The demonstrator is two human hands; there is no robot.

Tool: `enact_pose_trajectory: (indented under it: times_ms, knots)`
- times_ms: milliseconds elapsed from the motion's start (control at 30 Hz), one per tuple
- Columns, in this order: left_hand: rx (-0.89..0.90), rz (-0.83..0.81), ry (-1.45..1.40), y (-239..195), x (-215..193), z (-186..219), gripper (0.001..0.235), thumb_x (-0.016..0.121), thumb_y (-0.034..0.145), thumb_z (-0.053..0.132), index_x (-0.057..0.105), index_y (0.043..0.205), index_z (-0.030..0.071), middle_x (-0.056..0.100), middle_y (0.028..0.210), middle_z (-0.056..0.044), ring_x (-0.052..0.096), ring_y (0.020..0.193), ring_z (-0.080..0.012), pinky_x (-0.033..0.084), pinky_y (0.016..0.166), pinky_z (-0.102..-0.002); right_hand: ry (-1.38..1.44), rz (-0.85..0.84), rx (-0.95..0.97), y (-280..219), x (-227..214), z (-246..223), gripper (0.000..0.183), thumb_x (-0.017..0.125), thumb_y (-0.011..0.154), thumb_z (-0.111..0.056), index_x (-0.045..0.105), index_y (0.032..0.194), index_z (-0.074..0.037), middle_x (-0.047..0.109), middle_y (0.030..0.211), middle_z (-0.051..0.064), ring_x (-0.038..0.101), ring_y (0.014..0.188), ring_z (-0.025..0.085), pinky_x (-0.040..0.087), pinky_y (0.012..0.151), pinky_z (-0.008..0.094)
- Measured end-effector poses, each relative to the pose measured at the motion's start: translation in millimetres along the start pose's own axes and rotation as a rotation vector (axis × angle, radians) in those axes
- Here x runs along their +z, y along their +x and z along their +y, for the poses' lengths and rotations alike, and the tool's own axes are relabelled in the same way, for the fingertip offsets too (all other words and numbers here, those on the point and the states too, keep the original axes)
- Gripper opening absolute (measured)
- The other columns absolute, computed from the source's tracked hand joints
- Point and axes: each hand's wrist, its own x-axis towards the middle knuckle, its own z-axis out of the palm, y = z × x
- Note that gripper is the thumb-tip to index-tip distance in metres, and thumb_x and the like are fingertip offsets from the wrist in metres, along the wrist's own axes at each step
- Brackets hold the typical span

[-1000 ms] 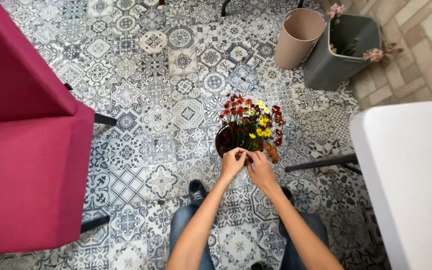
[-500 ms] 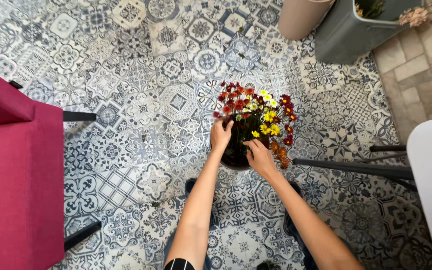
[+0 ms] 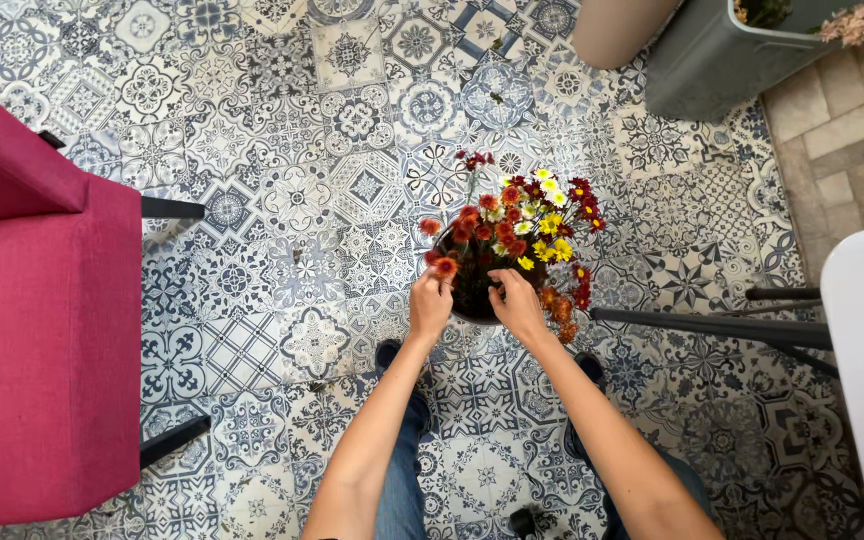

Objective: The person picks stems of flowers from a container and a table, gathers them into a bunch by hand, and secures the stems together by wrapping them with a ribbon.

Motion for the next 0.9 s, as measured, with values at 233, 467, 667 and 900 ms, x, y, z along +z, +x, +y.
enact_pose_trajectory:
  times_ms: [233,467,667,900]
  knots:
    - [0.042,0.035,0.01,-23,-18,11,0.022,0.063,0.102,0.018,0.072,0.1,-0.002,0.073,0.082,-0.013,0.074,0.07,-0.0261,0.061,0.065,-0.036,0.137,-0.074,-0.012,19,7,-25,0.052,0.052,0.097,0.009,0.051,0.148,0.001,0.062,0.13,0.029,0.069,0.101,0.038,0.06,0.075,0.048]
    - [0.126,0.022,-0.021,-23,-23,27,0.025,0.055,0.108,0.018,0.071,0.107,-0.001,0.068,0.096,-0.014,0.073,0.075,-0.0219,0.063,0.067,-0.031,0.191,-0.143,-0.001,47,46,6,0.06,0.054,0.092,0.012,0.049,0.151,-0.001,0.059,0.139,0.026,0.071,0.095,0.034,0.059,0.081,0.047]
    - [0.476,0.115,0.162,-38,-32,45,0.014,0.066,0.102,0.022,0.076,0.098,0.013,0.07,0.097,0.005,0.074,0.083,-0.0165,0.06,0.065,-0.027,0.247,-0.093,-0.117,51,108,69,0.029,0.073,0.081,-0.011,0.071,0.11,-0.008,0.072,0.104,0.015,0.069,0.099,0.042,0.055,0.081,0.052]
    - [0.64,0.09,-0.06,-46,-61,86,0.014,0.067,0.099,0.022,0.077,0.106,0.015,0.075,0.099,0.0,0.074,0.076,-0.0177,0.061,0.06,-0.028,0.356,-0.015,-0.228,33,65,42,0.013,0.076,0.073,-0.012,0.072,0.083,-0.004,0.067,0.078,0.015,0.064,0.078,0.03,0.053,0.072,0.04]
